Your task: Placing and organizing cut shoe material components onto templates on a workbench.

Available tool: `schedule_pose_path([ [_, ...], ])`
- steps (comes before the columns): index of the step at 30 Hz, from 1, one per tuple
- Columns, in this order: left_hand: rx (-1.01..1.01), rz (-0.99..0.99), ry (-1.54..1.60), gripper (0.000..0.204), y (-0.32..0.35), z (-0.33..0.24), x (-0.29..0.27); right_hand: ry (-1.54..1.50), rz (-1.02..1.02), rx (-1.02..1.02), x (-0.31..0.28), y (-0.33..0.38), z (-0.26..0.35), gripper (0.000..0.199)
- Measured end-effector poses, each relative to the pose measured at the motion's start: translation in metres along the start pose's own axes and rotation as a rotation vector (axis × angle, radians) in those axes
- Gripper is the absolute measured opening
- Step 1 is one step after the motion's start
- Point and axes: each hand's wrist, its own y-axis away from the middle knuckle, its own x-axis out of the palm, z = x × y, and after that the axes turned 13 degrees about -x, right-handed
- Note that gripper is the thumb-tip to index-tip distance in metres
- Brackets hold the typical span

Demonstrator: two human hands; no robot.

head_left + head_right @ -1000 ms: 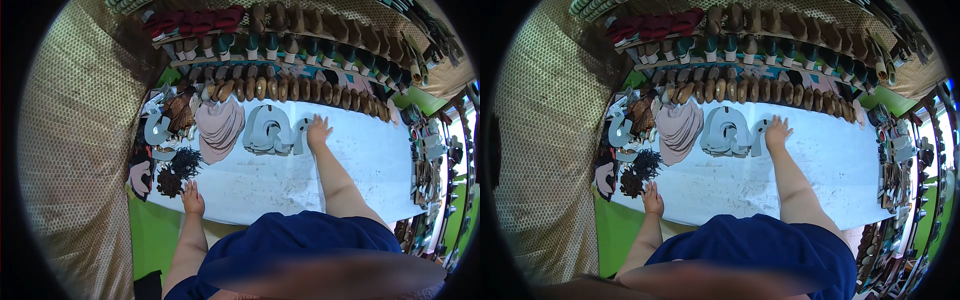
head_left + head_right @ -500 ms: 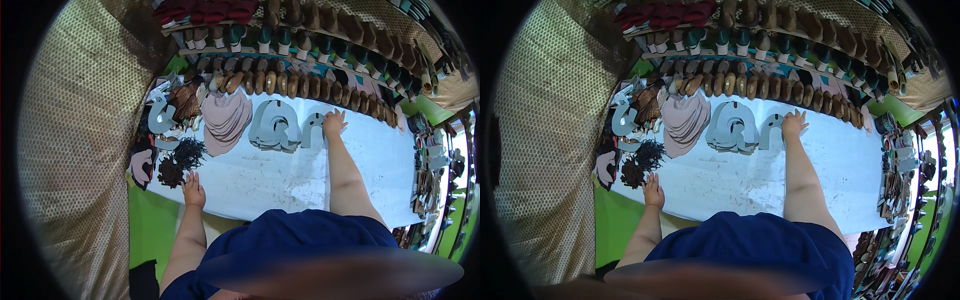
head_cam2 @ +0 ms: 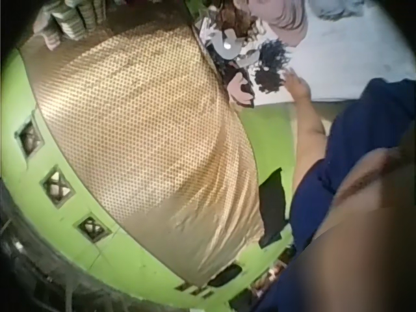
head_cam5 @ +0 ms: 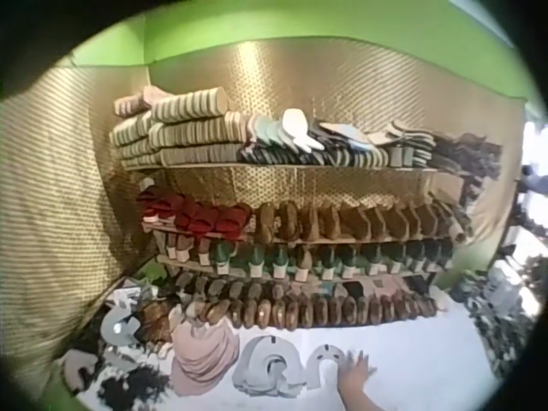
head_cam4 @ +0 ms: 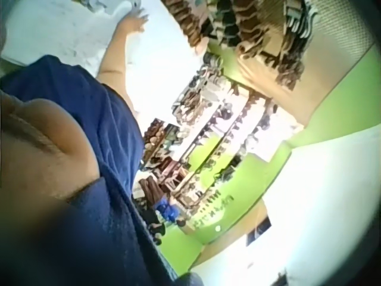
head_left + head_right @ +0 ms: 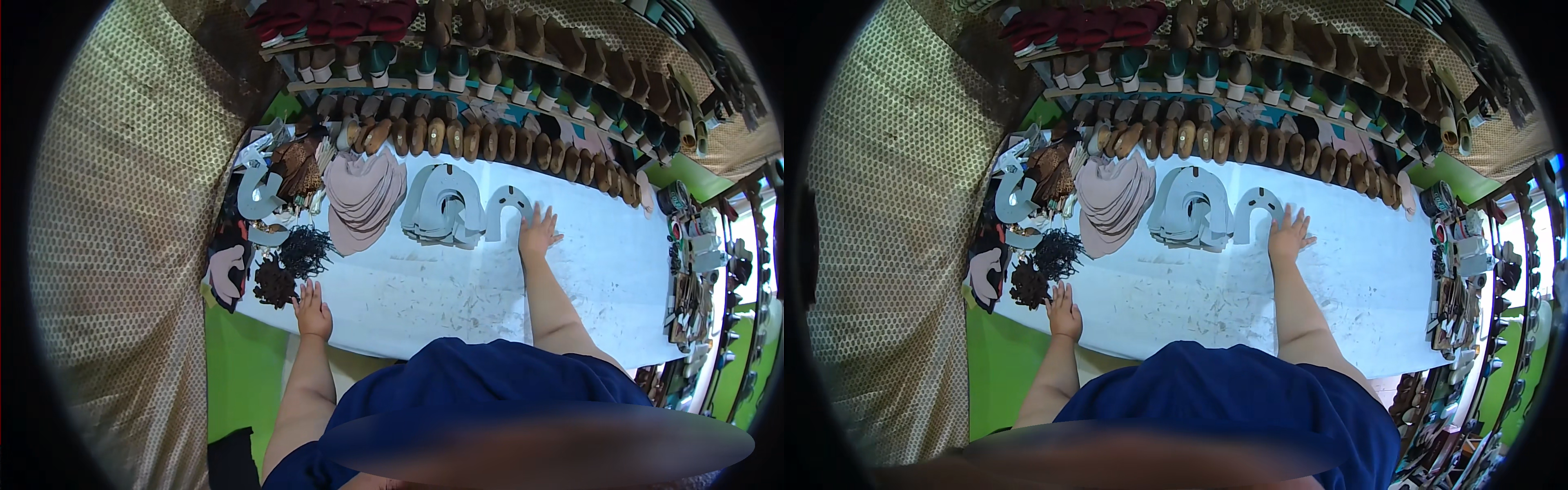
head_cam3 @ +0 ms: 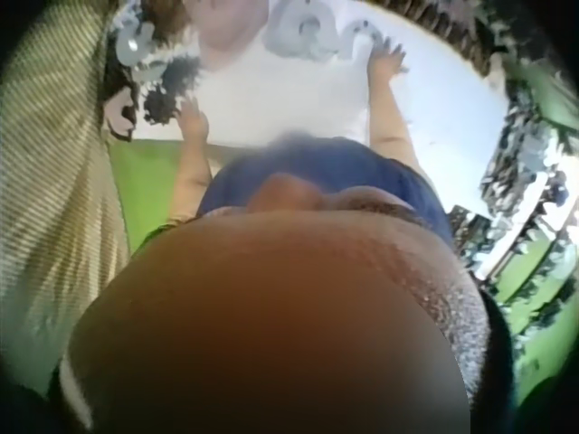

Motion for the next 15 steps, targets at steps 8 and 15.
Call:
schedule_pose_path([
  [8, -0.005, -0.011, 0.02, 0.064, 0.006, 0.004, 0.002, -0.006, 0.104, -0.197, -0.029, -0.023, 0.077, 0.053],
  [15, 0.012, -0.025, 0.026, 0.064, 0.001, -0.001, 0.0, -0.169, 0.097, -0.348, -0.029, -0.056, 0.164, 0.053],
])
